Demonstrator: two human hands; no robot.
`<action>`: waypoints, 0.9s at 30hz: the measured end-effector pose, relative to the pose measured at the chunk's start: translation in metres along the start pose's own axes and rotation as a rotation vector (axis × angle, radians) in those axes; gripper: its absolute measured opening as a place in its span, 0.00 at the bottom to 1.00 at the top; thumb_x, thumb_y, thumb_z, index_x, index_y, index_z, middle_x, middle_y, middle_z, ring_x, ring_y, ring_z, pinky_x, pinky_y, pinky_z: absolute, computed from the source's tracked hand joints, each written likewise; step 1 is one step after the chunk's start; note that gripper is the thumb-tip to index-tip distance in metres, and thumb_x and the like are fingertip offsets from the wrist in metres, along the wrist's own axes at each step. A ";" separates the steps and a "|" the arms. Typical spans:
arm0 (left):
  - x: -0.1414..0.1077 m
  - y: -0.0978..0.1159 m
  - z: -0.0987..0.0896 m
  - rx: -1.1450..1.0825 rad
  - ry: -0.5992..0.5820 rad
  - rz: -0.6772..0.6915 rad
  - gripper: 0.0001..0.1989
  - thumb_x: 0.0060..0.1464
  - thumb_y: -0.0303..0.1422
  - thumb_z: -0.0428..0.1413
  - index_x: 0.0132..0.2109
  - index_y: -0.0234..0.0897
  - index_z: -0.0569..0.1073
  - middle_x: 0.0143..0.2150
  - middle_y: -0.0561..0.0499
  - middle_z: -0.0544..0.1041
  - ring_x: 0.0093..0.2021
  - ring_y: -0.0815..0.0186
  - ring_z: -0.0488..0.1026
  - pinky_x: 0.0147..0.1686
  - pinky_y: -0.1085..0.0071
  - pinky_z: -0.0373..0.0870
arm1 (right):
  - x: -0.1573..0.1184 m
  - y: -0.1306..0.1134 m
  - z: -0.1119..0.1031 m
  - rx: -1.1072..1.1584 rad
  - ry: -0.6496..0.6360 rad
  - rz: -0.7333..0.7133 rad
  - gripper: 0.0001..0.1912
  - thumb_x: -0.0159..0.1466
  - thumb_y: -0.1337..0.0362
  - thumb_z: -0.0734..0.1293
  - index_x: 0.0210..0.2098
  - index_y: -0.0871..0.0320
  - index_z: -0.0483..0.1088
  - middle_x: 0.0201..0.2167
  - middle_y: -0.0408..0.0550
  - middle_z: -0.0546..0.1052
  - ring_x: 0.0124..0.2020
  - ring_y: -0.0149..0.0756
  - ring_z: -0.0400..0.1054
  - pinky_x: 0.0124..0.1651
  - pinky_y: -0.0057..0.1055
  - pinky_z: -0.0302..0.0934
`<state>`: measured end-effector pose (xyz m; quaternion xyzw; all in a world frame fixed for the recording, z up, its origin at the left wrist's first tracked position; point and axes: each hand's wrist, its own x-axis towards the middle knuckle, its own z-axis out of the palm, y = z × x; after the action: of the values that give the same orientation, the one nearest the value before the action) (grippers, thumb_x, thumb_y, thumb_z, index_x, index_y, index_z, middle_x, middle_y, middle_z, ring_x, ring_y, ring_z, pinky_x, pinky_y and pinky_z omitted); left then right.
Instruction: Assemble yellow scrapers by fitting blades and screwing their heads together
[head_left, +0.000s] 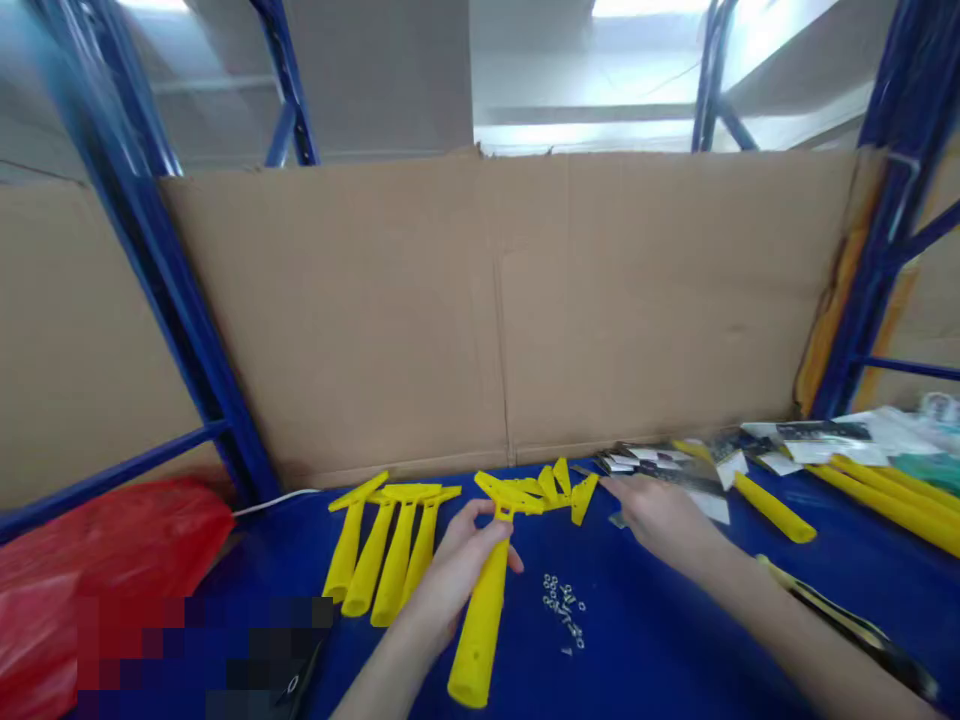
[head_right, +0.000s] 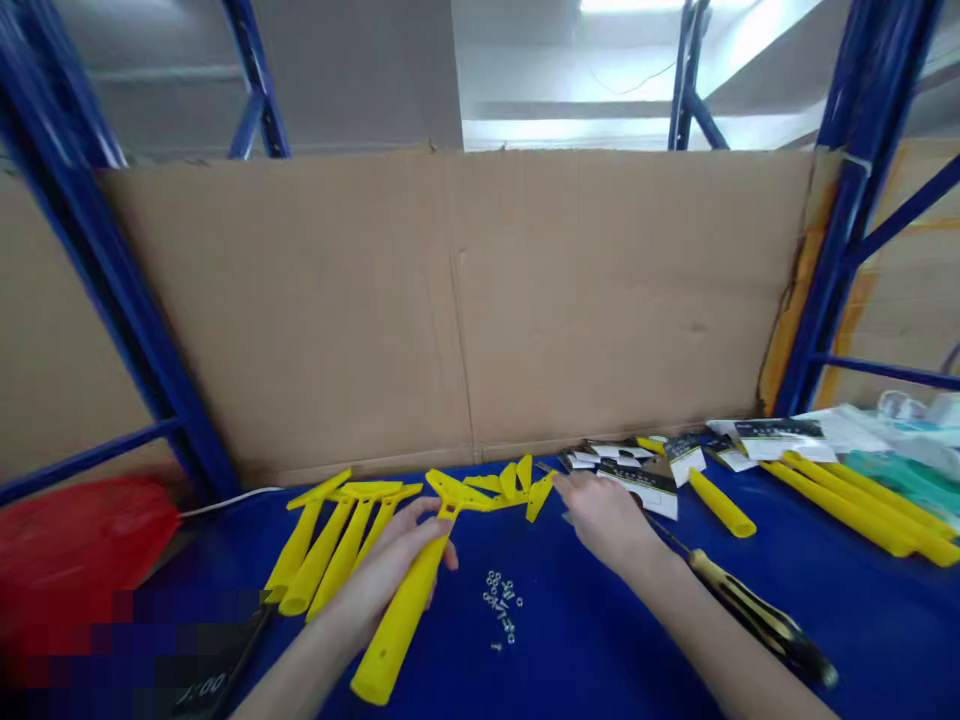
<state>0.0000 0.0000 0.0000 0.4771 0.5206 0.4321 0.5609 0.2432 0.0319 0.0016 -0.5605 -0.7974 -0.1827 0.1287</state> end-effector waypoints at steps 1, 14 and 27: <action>0.001 0.000 0.003 -0.024 -0.028 -0.006 0.17 0.52 0.35 0.51 0.48 0.40 0.55 0.21 0.55 0.75 0.12 0.72 0.62 0.11 0.80 0.57 | -0.001 0.009 -0.003 -0.001 0.063 0.061 0.19 0.56 0.76 0.63 0.43 0.56 0.76 0.34 0.51 0.82 0.35 0.44 0.77 0.34 0.33 0.70; -0.007 -0.010 0.021 -0.146 -0.269 -0.086 0.23 0.53 0.35 0.51 0.55 0.38 0.55 0.28 0.48 0.78 0.12 0.71 0.66 0.10 0.78 0.62 | -0.012 -0.022 0.003 1.015 0.517 0.054 0.08 0.57 0.66 0.66 0.27 0.55 0.78 0.34 0.48 0.83 0.34 0.40 0.78 0.38 0.34 0.74; -0.017 -0.010 0.042 -0.392 -0.207 -0.077 0.15 0.55 0.42 0.52 0.43 0.36 0.62 0.26 0.51 0.75 0.15 0.70 0.68 0.08 0.78 0.62 | -0.021 -0.053 -0.001 1.036 0.601 -0.096 0.08 0.57 0.72 0.67 0.28 0.54 0.78 0.37 0.50 0.82 0.36 0.39 0.78 0.41 0.32 0.74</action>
<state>0.0399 -0.0219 -0.0065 0.3805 0.3844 0.4520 0.7093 0.2003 -0.0023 -0.0135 -0.3119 -0.7359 0.0738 0.5965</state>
